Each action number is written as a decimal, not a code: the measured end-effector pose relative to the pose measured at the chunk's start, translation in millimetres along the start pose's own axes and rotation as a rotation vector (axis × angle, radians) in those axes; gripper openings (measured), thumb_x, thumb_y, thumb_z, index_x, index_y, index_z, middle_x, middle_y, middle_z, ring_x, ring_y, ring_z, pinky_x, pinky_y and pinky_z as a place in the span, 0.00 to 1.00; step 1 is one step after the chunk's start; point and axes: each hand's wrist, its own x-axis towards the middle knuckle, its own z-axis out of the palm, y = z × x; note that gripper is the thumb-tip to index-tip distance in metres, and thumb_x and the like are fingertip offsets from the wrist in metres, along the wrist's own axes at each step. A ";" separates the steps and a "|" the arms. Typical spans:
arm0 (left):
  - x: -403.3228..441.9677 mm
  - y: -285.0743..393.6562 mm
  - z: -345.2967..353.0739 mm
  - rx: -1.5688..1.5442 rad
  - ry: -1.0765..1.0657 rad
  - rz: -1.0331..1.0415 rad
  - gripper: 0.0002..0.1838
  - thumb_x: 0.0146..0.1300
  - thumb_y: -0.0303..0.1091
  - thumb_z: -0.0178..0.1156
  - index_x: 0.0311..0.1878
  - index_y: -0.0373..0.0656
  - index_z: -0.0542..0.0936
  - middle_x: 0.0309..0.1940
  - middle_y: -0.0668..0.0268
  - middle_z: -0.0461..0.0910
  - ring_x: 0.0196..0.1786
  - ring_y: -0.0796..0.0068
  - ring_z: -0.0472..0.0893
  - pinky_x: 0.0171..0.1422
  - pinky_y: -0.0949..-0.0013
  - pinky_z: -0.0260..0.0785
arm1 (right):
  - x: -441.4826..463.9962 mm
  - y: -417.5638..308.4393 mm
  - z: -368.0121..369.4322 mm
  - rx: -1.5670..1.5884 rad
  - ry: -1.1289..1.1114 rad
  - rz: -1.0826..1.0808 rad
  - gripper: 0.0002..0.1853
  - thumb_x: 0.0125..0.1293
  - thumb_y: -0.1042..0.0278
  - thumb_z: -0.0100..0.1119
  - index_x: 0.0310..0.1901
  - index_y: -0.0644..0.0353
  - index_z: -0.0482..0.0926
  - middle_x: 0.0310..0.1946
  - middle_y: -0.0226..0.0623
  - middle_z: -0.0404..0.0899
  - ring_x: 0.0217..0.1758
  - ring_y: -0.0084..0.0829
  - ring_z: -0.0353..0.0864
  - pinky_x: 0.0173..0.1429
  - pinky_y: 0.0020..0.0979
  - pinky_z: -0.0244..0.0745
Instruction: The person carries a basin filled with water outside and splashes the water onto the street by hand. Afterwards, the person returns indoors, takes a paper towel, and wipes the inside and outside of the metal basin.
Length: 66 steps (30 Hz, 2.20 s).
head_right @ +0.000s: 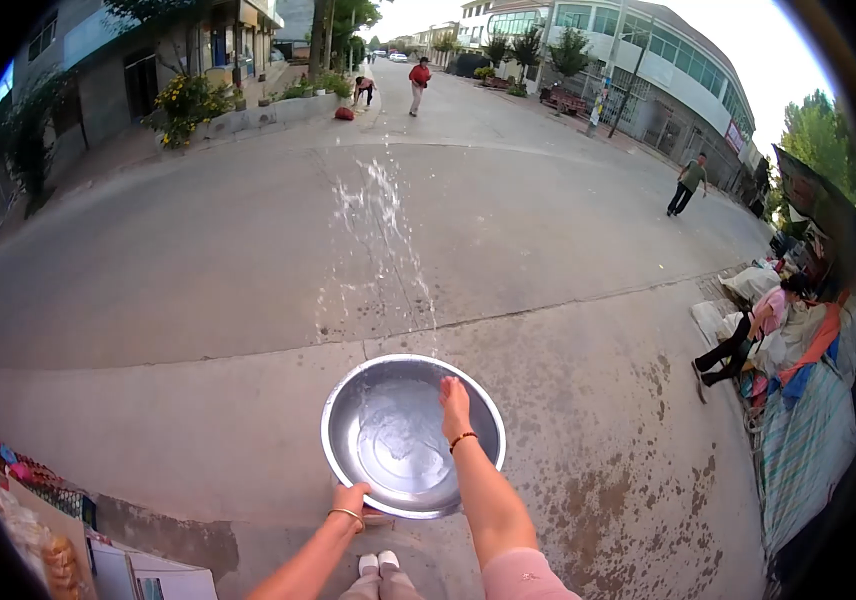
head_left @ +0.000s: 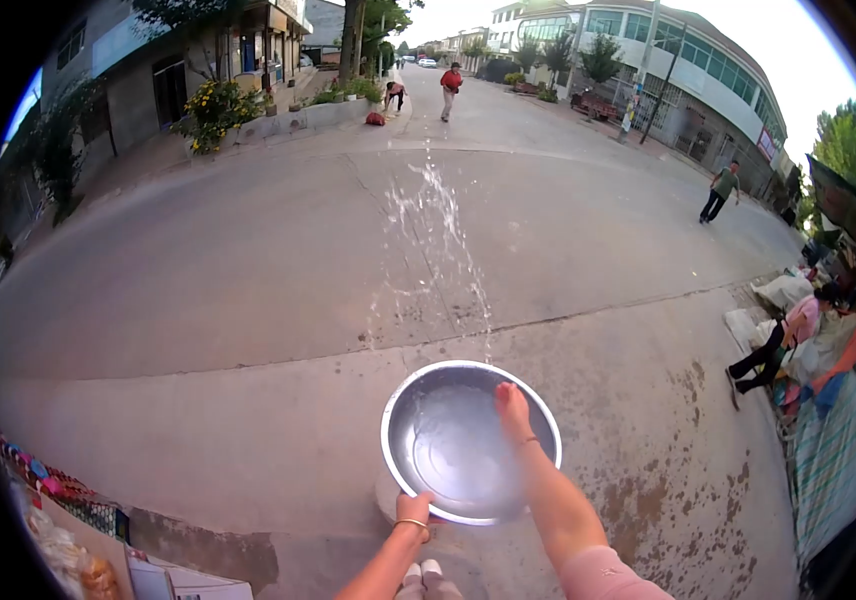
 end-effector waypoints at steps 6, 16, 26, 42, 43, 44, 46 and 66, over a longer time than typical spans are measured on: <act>43.1 -6.8 -48.0 0.053 0.230 0.260 0.16 0.44 0.23 0.53 0.37 0.22 0.71 0.29 0.52 0.75 0.25 0.57 0.79 0.19 0.59 0.76 | 17.2 79.4 97.0 0.229 0.102 0.446 0.23 0.66 0.55 0.39 0.52 0.68 0.64 0.49 0.45 0.70 0.52 0.39 0.69 0.60 0.35 0.62; 19.7 30.1 -128.1 -0.230 0.362 0.090 0.18 0.45 0.22 0.51 0.43 0.27 0.69 0.31 0.52 0.75 0.26 0.59 0.79 0.18 0.61 0.76 | 16.4 199.4 161.9 -0.395 -0.036 0.271 0.18 0.64 0.59 0.42 0.46 0.64 0.72 0.37 0.32 0.73 0.40 0.25 0.69 0.47 0.27 0.64; 38.7 25.9 -272.9 -0.147 0.521 0.341 0.25 0.43 0.21 0.51 0.50 0.32 0.67 0.37 0.54 0.75 0.28 0.61 0.79 0.21 0.63 0.77 | -72.1 247.8 323.5 -0.616 -0.475 0.178 0.24 0.66 0.57 0.39 0.56 0.68 0.63 0.56 0.40 0.66 0.56 0.33 0.66 0.55 0.33 0.63; 126.7 155.7 -454.1 -0.117 0.702 0.396 0.25 0.41 0.22 0.52 0.49 0.32 0.69 0.36 0.53 0.75 0.30 0.59 0.79 0.26 0.61 0.78 | -97.4 328.4 577.1 -0.381 -0.584 0.525 0.17 0.63 0.59 0.48 0.47 0.63 0.69 0.46 0.38 0.71 0.51 0.33 0.70 0.55 0.35 0.65; 142.0 164.3 -464.2 -0.163 0.689 0.353 0.23 0.41 0.22 0.53 0.47 0.32 0.70 0.34 0.53 0.75 0.30 0.60 0.79 0.24 0.60 0.78 | -88.9 336.9 585.8 -0.525 -0.595 0.373 0.19 0.64 0.60 0.47 0.51 0.65 0.68 0.48 0.39 0.70 0.53 0.32 0.69 0.55 0.33 0.64; 151.7 180.8 -472.1 -0.158 0.685 0.364 0.23 0.41 0.22 0.53 0.47 0.32 0.70 0.34 0.53 0.75 0.30 0.60 0.79 0.24 0.60 0.78 | -78.6 342.2 597.7 -0.659 -0.598 0.210 0.21 0.64 0.60 0.46 0.54 0.67 0.66 0.51 0.41 0.70 0.54 0.32 0.68 0.56 0.31 0.62; 165.6 230.5 -483.9 -0.392 0.599 0.240 0.24 0.42 0.22 0.52 0.48 0.33 0.69 0.35 0.53 0.75 0.29 0.59 0.79 0.22 0.59 0.77 | -60.3 351.9 624.1 -0.664 -0.517 0.058 0.19 0.63 0.62 0.48 0.50 0.67 0.69 0.46 0.38 0.73 0.49 0.30 0.71 0.54 0.28 0.63; 590.9 627.6 -658.9 -0.285 0.396 0.108 0.23 0.44 0.23 0.52 0.49 0.31 0.66 0.35 0.52 0.75 0.27 0.57 0.80 0.19 0.60 0.77 | 277.6 408.0 1161.8 0.191 -0.191 0.824 0.25 0.65 0.56 0.42 0.56 0.67 0.62 0.57 0.45 0.63 0.59 0.36 0.64 0.60 0.34 0.61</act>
